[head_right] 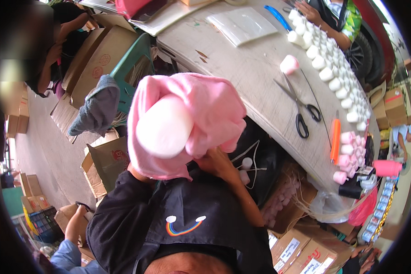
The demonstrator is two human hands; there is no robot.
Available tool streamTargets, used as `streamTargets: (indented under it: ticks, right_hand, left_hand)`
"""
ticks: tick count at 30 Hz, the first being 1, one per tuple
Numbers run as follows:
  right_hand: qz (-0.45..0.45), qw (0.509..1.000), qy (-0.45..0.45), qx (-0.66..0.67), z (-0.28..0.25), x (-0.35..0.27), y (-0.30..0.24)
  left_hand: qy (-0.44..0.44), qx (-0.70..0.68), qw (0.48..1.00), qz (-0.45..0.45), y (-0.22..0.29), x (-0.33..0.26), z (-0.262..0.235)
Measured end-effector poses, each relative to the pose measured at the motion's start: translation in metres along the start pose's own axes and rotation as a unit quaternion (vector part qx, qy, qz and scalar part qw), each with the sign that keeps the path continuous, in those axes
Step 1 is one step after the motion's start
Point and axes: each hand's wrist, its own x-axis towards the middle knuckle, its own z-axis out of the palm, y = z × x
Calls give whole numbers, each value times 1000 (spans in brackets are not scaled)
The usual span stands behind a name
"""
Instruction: The person repeatedly picks up small white cylindrical objects, inserts a thin wick into the top, and wipes each object with a pink cloth. The person places the finished items on the table. The person also uses scissors to trim the wick.
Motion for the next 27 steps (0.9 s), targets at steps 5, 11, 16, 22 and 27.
streamTargets:
  ticks: [5,11,16,22,27]
  right_hand:
    - [-102,973,191,84,-72,-19,-59]
    - [-230,911,340,-35,-44,1,-71]
    - [-236,880,413,4,-31,4,-54]
    - [-43,893,428,131,-36,-10,-50]
    - [-44,883,335,326,-25,-10,-40]
  left_hand:
    - [-62,41,993,96,0,20,-18]
    - [82,-70,992,-70,-25,17,47]
    - [63,69,993,77,-40,15,55]
    - [61,-78,995,29,-48,20,60]
    - [94,-24,995,27,-52,30,47]
